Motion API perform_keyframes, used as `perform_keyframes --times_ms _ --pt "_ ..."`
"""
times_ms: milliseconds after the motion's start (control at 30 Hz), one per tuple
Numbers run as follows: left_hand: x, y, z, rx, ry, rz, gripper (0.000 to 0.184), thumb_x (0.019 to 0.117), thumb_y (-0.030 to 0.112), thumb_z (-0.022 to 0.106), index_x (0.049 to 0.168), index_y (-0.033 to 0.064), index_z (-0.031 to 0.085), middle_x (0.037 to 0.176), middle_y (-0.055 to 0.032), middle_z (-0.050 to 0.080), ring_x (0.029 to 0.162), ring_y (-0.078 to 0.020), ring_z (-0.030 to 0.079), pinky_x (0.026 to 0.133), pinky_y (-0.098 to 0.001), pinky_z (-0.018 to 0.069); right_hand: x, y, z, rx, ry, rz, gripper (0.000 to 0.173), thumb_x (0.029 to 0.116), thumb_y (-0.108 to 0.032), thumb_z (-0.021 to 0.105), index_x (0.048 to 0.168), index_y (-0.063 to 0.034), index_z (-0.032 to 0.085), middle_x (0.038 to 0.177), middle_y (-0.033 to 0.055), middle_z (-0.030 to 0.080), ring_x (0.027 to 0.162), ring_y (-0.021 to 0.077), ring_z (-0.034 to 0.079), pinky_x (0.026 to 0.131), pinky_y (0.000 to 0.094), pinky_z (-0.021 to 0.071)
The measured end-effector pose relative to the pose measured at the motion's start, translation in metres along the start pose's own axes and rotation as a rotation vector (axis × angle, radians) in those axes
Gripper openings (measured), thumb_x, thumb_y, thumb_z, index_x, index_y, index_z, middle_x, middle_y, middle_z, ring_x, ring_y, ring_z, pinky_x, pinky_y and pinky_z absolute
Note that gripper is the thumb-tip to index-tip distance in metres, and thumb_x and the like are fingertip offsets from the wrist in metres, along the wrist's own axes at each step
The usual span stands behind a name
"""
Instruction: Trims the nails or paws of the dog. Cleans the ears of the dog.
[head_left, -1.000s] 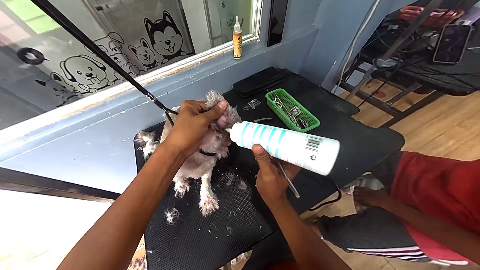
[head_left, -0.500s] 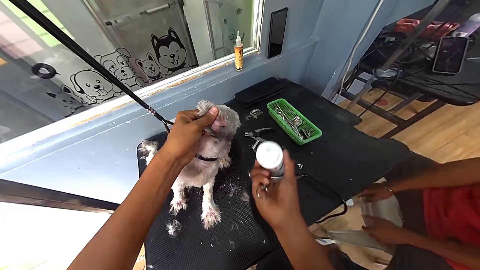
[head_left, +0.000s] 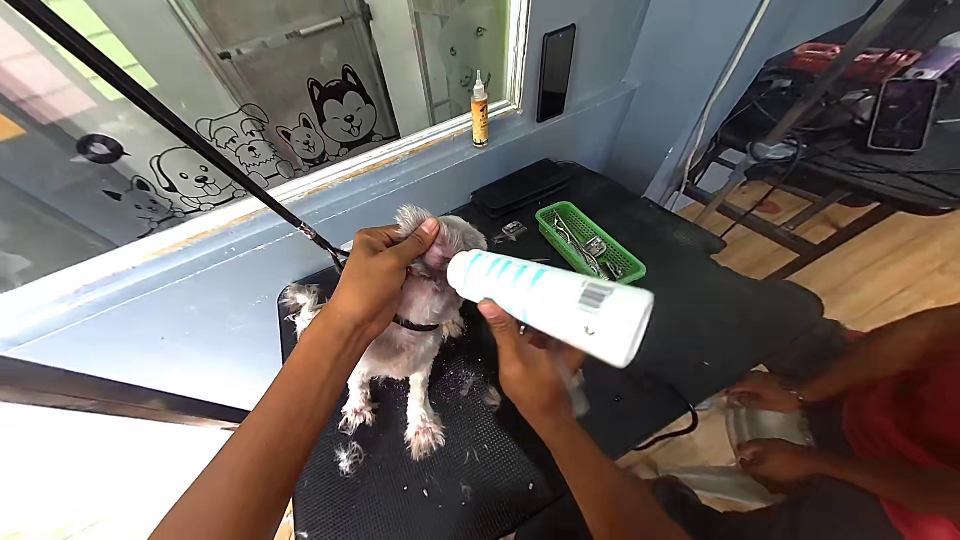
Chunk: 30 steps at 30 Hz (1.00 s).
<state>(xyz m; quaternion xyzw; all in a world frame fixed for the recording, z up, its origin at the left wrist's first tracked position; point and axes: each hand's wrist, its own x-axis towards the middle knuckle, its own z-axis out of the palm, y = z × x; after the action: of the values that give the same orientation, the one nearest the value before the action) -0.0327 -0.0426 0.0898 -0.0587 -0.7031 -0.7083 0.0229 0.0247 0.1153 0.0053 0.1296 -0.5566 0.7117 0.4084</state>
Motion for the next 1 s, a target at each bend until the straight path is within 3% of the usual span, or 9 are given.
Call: perform_keyframes --times_ms 67,167,267,400,467,633,733,967,1000 --pt "-0.001 -0.001 0.0 0.011 0.0 0.011 0.028 0.1057 0.019 0.057 0.091 0.0003 0.071 0.084 -0.0093 0.072 0.079 -0.015 0.069 0.076 -0.0337 0.06 0.003 0.002 0.0 0.024 -0.053 -0.099 0.052 0.082 -0.008 0.086 0.126 -0.0113 0.058 0.118 -0.0034 0.071 0.111 0.0106 0.069 0.098 0.031 0.0598" --pt "-0.002 -0.002 0.001 0.017 0.005 0.018 0.028 0.1056 0.019 0.057 0.091 -0.0002 0.071 0.084 -0.0097 0.072 0.078 -0.0151 0.07 0.076 -0.0336 0.0603 -0.005 0.004 -0.004 0.079 -0.006 -0.055 0.051 0.0818 -0.007 0.086 0.125 -0.012 0.06 0.115 -0.003 0.072 0.107 0.0118 0.07 0.096 0.0328 0.061" --pt "-0.001 -0.002 0.001 0.026 -0.006 0.024 0.027 0.1054 0.02 0.058 0.092 0.0001 0.071 0.084 -0.0092 0.072 0.078 -0.0146 0.07 0.076 -0.0331 0.0601 -0.008 0.003 -0.007 0.114 0.085 0.059 0.045 0.0814 -0.007 0.086 0.121 -0.014 0.064 0.109 -0.0042 0.074 0.103 0.0113 0.073 0.093 0.0328 0.0626" --pt "0.001 -0.003 0.001 0.022 0.006 0.026 0.028 0.1054 0.019 0.057 0.09 -0.0001 0.071 0.083 -0.0094 0.072 0.077 -0.0146 0.069 0.075 -0.033 0.0597 -0.01 0.004 -0.009 0.301 0.186 0.337 0.04 0.0845 -0.009 0.084 0.118 -0.01 0.063 0.097 0.0043 0.073 0.081 0.0157 0.072 0.076 0.0326 0.0637" --pt "0.002 -0.003 -0.001 0.024 0.016 0.028 0.028 0.1053 0.019 0.057 0.089 0.0 0.07 0.082 -0.009 0.071 0.077 -0.0145 0.068 0.075 -0.0325 0.059 -0.011 0.006 -0.012 0.326 0.193 0.38 0.042 0.0847 -0.012 0.084 0.121 -0.0099 0.063 0.101 0.0057 0.073 0.086 0.0173 0.073 0.08 0.0342 0.0639" --pt "0.0 -0.005 -0.001 0.052 0.013 0.034 0.027 0.1051 0.019 0.058 0.091 -0.0002 0.071 0.083 -0.0091 0.072 0.077 -0.0147 0.069 0.075 -0.0327 0.0593 -0.01 0.006 -0.004 0.168 0.124 0.209 0.049 0.0816 -0.007 0.086 0.123 -0.0143 0.061 0.109 -0.0029 0.074 0.1 0.0122 0.073 0.09 0.0328 0.0635" --pt "-0.001 -0.003 -0.002 0.048 0.028 0.02 0.026 0.1055 0.019 0.057 0.092 0.0009 0.07 0.084 -0.0077 0.072 0.078 -0.014 0.069 0.076 -0.0329 0.0594 -0.009 0.008 0.002 0.145 0.132 0.124 0.056 0.0798 -0.005 0.087 0.126 -0.0137 0.058 0.113 -0.0023 0.073 0.106 0.0135 0.072 0.094 0.0345 0.0621" --pt "-0.005 -0.002 -0.006 0.04 0.051 0.007 0.027 0.1057 0.019 0.057 0.09 0.001 0.07 0.082 -0.0079 0.071 0.076 -0.0134 0.068 0.075 -0.0315 0.0588 -0.015 0.01 0.003 0.19 0.115 0.166 0.054 0.0807 -0.006 0.087 0.126 -0.0137 0.058 0.11 -0.0013 0.073 0.1 0.0145 0.073 0.091 0.0353 0.0636" --pt "-0.006 -0.002 -0.007 0.04 0.051 0.004 0.027 0.1058 0.019 0.056 0.09 0.0012 0.07 0.082 -0.0079 0.072 0.076 -0.0134 0.068 0.075 -0.0314 0.059 -0.014 0.01 0.001 0.228 0.15 0.207 0.051 0.0815 -0.008 0.086 0.123 -0.0133 0.059 0.104 0.0001 0.074 0.092 0.0151 0.074 0.084 0.0347 0.0648"
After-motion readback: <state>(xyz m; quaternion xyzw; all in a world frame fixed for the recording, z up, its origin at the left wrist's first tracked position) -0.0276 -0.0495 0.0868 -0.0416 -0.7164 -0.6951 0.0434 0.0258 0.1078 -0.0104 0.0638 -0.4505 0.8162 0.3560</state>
